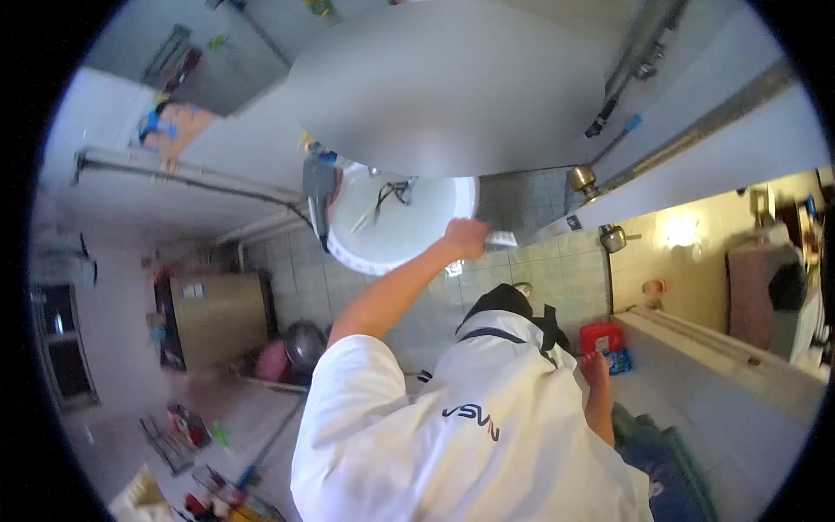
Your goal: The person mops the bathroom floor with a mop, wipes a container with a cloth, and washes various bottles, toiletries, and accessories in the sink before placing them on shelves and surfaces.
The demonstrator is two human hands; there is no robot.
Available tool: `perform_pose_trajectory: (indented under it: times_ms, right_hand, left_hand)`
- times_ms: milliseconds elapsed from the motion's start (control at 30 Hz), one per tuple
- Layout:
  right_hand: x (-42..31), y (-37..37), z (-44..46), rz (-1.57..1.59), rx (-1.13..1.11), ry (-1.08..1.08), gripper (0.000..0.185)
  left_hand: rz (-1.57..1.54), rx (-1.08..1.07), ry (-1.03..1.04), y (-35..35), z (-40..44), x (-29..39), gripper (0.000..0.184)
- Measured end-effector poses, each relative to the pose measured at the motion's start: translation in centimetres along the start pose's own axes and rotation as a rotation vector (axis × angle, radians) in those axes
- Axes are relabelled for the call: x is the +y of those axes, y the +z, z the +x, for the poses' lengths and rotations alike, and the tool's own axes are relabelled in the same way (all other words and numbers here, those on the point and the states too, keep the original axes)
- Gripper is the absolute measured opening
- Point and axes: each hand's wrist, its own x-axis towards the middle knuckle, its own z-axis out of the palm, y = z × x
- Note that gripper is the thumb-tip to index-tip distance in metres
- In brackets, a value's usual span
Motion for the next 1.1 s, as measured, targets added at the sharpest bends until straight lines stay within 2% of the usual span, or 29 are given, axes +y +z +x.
perform_pose_trajectory:
  times_ms: [67,133,200,233,267,333,367,400,500,567,633,700,767,833,900,967,1000,1067,1100]
  right_hand:
    - [-2.6,0.0,0.3,-0.206,-0.023,0.037,0.020]
    - [-5.3,0.8,2.4,-0.316,-0.063,0.073,0.019]
    - [-8.3,2.8,2.9,-0.494,-0.159,-0.062,0.019]
    - [-7.6,-0.1,11.8,-0.481,-0.259,0.018,0.017]
    - [-9.1,1.1,12.9,-0.529,-0.292,0.028,0.017]
    - [-11.8,4.9,13.6,-0.728,-0.494,-0.014,0.020]
    - [-11.3,7.0,12.5,-0.676,-0.486,-0.108,0.020]
    - [-11.8,9.0,12.8,-0.730,-0.429,-0.098,0.018]
    - [-11.1,13.5,9.6,-0.861,-0.369,-0.187,0.023]
    - [-10.7,15.3,9.5,-1.075,-0.384,-0.178,0.028]
    - [-9.7,17.1,7.6,-1.151,-0.411,-0.192,0.025]
    - [-8.6,19.3,6.1,-1.233,-0.440,-0.195,0.022]
    - [-7.4,21.0,4.9,-1.243,-0.535,-0.136,0.023]
    - [-5.2,23.6,3.6,-1.285,-0.551,-0.150,0.024]
    - [-2.3,27.0,0.8,-1.309,-0.621,-0.211,0.022]
    - [0.8,31.6,-0.1,-1.343,-0.726,-0.254,0.021]
    - [1.5,33.4,-0.4,-1.316,-0.741,-0.316,0.020]
    - [4.1,38.1,-3.4,-1.314,-0.855,-0.360,0.019]
    - [5.8,40.3,-4.7,-1.270,-0.926,-0.402,0.019]
  left_hand:
    - [-0.003,0.131,-0.017,-2.8,-0.7,1.4,0.032]
    - [0.008,0.154,-0.046,-4.4,-1.1,2.3,0.028]
    - [0.001,0.182,-0.094,-5.1,-1.9,2.8,0.028]
    - [0.014,0.207,-0.098,-5.0,-2.5,2.7,0.028]
    - [-0.002,0.215,-0.154,-4.3,-2.9,2.6,0.028]
    - [0.018,0.284,-0.174,-2.6,-3.7,1.6,0.031]
    - [-0.040,0.299,-0.240,-1.9,-4.7,1.6,0.033]
    - [-0.125,0.251,-0.297,-2.1,-6.2,1.8,0.035]
    - [-0.446,0.356,-0.496,2.9,-9.6,2.1,0.038]
    - [-0.632,0.651,-0.432,9.2,-12.3,1.9,0.036]
    - [-0.759,0.548,-0.638,18.9,-13.4,0.1,0.036]
    - [-0.917,0.741,-0.743,21.5,-18.4,2.5,0.035]
    - [-1.554,0.582,-1.040,29.5,-20.2,1.5,0.031]
    - [-1.687,0.729,-1.335,39.1,-21.5,1.0,0.022]
    - [-1.612,0.612,-1.481,39.6,-25.5,2.4,0.019]
    - [-1.692,0.866,-1.500,44.1,-26.7,4.5,0.023]
    - [-1.513,0.628,-1.555,43.1,-26.8,4.5,0.029]
    - [-1.599,0.622,-1.607,43.2,-27.5,5.5,0.034]
    - [-1.448,0.634,-1.647,44.8,-27.3,5.8,0.036]
